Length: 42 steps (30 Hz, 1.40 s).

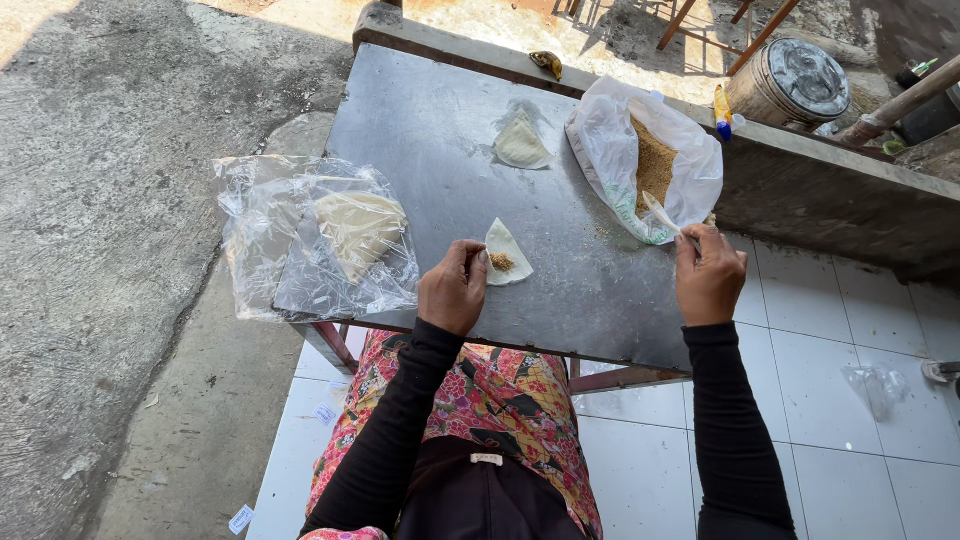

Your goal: The person places filling onto a sheet of dough using a spoon, then rolls the dough into a cylindrical shape and folds the ends.

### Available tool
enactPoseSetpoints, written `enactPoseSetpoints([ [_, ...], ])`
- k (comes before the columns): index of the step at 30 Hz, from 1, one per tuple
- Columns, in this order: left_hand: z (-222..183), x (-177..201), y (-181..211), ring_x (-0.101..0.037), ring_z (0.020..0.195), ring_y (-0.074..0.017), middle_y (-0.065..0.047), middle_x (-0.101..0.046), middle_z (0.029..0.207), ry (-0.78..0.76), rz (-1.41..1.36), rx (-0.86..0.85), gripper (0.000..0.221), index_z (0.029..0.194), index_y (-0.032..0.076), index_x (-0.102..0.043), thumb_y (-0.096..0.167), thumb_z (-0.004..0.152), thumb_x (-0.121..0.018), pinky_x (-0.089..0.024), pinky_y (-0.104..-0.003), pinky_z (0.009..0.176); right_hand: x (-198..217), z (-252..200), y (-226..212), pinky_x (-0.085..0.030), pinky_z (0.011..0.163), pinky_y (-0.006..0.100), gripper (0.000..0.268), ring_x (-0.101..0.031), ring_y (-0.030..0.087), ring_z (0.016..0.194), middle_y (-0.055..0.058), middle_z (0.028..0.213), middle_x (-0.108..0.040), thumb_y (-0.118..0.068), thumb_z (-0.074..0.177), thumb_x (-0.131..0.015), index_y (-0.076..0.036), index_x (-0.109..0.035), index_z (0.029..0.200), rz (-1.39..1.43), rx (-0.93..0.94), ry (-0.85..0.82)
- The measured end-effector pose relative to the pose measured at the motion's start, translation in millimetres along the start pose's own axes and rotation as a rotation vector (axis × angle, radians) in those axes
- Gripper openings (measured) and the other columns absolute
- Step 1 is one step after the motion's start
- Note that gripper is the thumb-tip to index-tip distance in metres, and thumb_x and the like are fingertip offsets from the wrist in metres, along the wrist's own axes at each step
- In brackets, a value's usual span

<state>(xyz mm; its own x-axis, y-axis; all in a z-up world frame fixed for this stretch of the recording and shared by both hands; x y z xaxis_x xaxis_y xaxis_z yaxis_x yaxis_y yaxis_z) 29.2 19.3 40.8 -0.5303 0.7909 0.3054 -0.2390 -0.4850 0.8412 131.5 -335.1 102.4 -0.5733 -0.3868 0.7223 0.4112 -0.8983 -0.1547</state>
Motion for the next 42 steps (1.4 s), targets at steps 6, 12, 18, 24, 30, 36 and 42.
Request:
enactPoseSetpoints([
  [6,-1,-2,4,-0.077,0.080,-0.0240,-0.011,-0.078,0.095,-0.041,-0.001,-0.054,0.014,0.111,0.007,-0.066,0.015,0.100,-0.066,-0.059,-0.034,0.065,-30,12,15,-0.038,0.105,0.043,0.025,-0.062,0.027,0.115,0.008,0.123,-0.074,-0.025,0.102,-0.075,-0.013,-0.076,0.124,-0.268,0.095,-0.016],
  [12,-1,-4,4,-0.078,0.084,-0.0228,-0.010,-0.078,0.101,-0.051,0.022,-0.053,0.016,0.110,0.006,-0.067,0.015,0.097,-0.069,-0.060,-0.033,0.070,-30,-13,-58,-0.032,0.111,0.048,0.028,-0.052,0.027,0.128,0.008,0.133,-0.066,-0.028,0.101,-0.072,-0.015,-0.075,0.125,-0.006,0.171,-0.109],
  [18,0,-9,1,-0.078,0.086,-0.0200,-0.007,-0.078,0.101,-0.093,0.060,-0.031,0.016,0.110,0.008,-0.067,0.016,0.096,-0.070,-0.061,-0.031,0.072,-47,-37,-141,-0.034,0.104,0.043,0.029,-0.055,0.026,0.122,0.006,0.126,-0.068,-0.022,0.095,-0.069,-0.015,-0.075,0.122,0.220,0.236,-0.326],
  [24,0,-8,2,-0.077,0.086,-0.0211,-0.007,-0.077,0.102,-0.084,0.061,-0.054,0.017,0.110,0.008,-0.066,0.015,0.096,-0.070,-0.061,-0.033,0.072,-54,-29,-163,-0.037,0.100,0.040,0.025,-0.060,0.024,0.119,0.004,0.122,-0.071,-0.014,0.096,-0.067,-0.017,-0.076,0.118,0.384,0.234,-0.384],
  [30,-2,-12,-1,-0.076,0.086,-0.0244,-0.009,-0.076,0.102,-0.114,0.066,-0.069,0.018,0.112,0.007,-0.065,0.013,0.096,-0.070,-0.060,-0.035,0.072,-64,-26,-164,-0.039,0.100,0.038,0.021,-0.065,0.021,0.118,0.002,0.119,-0.074,-0.014,0.099,-0.067,-0.014,-0.074,0.118,0.480,0.206,-0.367],
  [36,-2,-11,2,-0.075,0.087,-0.0258,-0.010,-0.075,0.103,-0.114,0.073,-0.083,0.017,0.112,0.007,-0.066,0.013,0.096,-0.068,-0.059,-0.036,0.074,-69,-25,-173,-0.037,0.102,0.038,0.019,-0.065,0.019,0.118,0.000,0.117,-0.074,-0.016,0.095,-0.071,-0.014,-0.075,0.113,0.467,0.274,-0.371],
  [42,-2,-9,5,-0.074,0.086,-0.0284,-0.009,-0.075,0.102,-0.121,0.116,-0.087,0.015,0.109,0.008,-0.070,0.013,0.095,-0.067,-0.059,-0.038,0.073,-60,-23,-185,-0.035,0.104,0.038,0.021,-0.065,0.019,0.118,0.000,0.119,-0.073,-0.015,0.094,-0.072,-0.016,-0.074,0.114,0.382,0.374,-0.315],
])
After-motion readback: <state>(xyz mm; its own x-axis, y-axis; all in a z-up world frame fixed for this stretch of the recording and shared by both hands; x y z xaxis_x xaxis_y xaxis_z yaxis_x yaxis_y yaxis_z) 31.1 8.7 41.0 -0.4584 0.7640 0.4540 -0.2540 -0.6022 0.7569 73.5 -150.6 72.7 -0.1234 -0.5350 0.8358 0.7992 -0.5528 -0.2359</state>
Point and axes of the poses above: each hand's wrist, its own z-axis towards the middle knuckle, its own x-axis out of the back of the hand, y = z × x, the point moved 5 cm from there along z, towards the middle knuckle
